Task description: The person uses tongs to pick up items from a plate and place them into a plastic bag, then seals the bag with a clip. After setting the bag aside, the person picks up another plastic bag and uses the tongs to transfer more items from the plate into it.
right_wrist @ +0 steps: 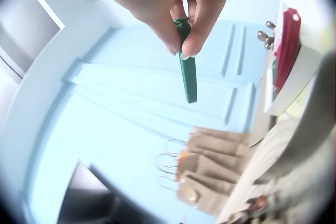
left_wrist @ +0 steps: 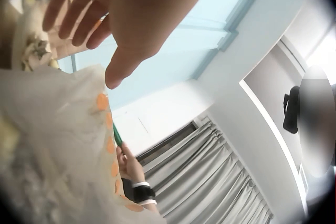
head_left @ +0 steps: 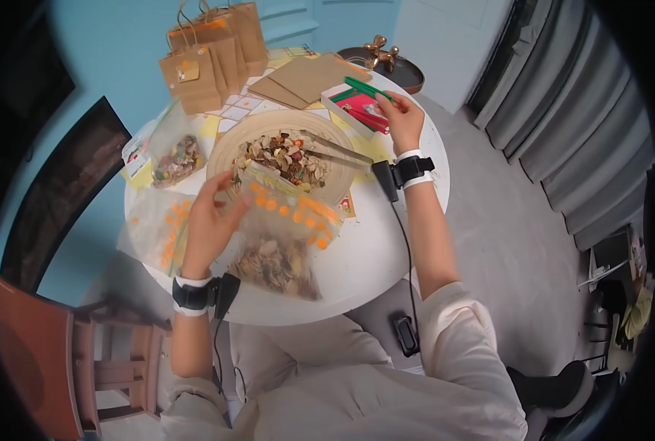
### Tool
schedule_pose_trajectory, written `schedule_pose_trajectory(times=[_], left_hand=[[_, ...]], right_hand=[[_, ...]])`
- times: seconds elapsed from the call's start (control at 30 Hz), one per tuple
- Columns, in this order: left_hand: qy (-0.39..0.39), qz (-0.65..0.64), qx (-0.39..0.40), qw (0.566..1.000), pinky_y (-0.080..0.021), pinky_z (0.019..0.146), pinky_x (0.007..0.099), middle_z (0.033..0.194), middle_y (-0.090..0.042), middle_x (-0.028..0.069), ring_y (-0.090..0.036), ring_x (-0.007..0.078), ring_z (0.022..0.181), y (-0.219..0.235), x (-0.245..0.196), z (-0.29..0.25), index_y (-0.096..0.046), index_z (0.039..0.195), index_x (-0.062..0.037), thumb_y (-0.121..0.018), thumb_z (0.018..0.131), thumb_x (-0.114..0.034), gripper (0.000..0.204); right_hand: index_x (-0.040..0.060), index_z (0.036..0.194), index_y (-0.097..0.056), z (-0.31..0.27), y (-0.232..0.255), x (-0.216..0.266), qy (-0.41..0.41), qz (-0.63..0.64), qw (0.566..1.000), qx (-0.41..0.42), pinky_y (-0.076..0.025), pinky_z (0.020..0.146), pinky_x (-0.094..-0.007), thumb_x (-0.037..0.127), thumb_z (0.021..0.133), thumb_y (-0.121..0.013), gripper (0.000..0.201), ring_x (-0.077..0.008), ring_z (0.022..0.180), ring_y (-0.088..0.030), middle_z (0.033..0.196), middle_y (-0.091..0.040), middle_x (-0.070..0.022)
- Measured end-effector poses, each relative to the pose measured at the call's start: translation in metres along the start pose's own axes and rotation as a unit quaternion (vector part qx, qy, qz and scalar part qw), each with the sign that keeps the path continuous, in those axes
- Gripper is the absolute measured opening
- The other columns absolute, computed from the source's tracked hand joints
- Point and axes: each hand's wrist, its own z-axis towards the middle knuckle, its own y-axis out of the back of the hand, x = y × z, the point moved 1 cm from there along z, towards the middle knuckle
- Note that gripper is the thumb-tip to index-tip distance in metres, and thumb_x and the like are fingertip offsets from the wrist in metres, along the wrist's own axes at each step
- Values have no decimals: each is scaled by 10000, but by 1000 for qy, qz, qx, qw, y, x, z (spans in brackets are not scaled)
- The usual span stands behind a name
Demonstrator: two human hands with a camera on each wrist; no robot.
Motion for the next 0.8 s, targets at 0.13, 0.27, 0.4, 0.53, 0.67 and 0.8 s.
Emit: schedule_pose_trajectory(times=[0.13,0.27,0.4,0.53,0.67,0.8], left_hand=[[58,-79,60,993,-496,782,261,1146,-630,69,-591,113,968,-4,-1,-5,-548,1308,-8,-736,841,-115,514],[81,-117,72,987,-477,711,220,996,-649,33,-575,56,817,-7,3,-8,-579,1253,-3,-716,865,-86,420],[87,-170,78,978,-485,714,217,868,-667,23,-601,69,777,-6,4,-8,-639,1099,9,-706,871,-65,249],[77,-189,56,977,-470,715,206,838,-660,1,-591,56,783,-2,3,-14,-644,1032,12,-680,895,-60,159],[69,-224,32,972,-456,705,198,840,-659,-4,-580,49,779,10,-14,-23,-641,1006,9,-659,915,-63,118],[49,-223,30,973,-447,710,199,875,-658,-7,-575,50,789,25,-16,-26,-642,990,-2,-654,922,-81,106]], right_hand=[[-41,1073,-702,35,22,-48,-26,-190,981,8,-560,693,-304,144,794,-785,345,-194,733,-706,839,-718,-123],[8,1096,-712,31,28,-45,-52,-385,921,37,-551,750,-328,218,783,-788,385,-232,788,-705,883,-724,-144],[26,1051,-728,26,37,-45,54,-501,864,5,-535,784,-357,265,775,-789,369,-240,840,-695,911,-728,-134],[47,997,-749,7,19,-6,161,-385,909,-7,-522,789,-367,287,803,-766,309,-220,871,-677,939,-725,-126],[31,1025,-733,-66,-26,86,34,-174,932,317,-493,728,-281,301,911,-672,300,-115,839,-620,908,-711,-68],[36,988,-727,-128,-60,98,-27,-104,861,497,-411,601,-207,295,954,-637,277,-40,720,-536,801,-645,32]])
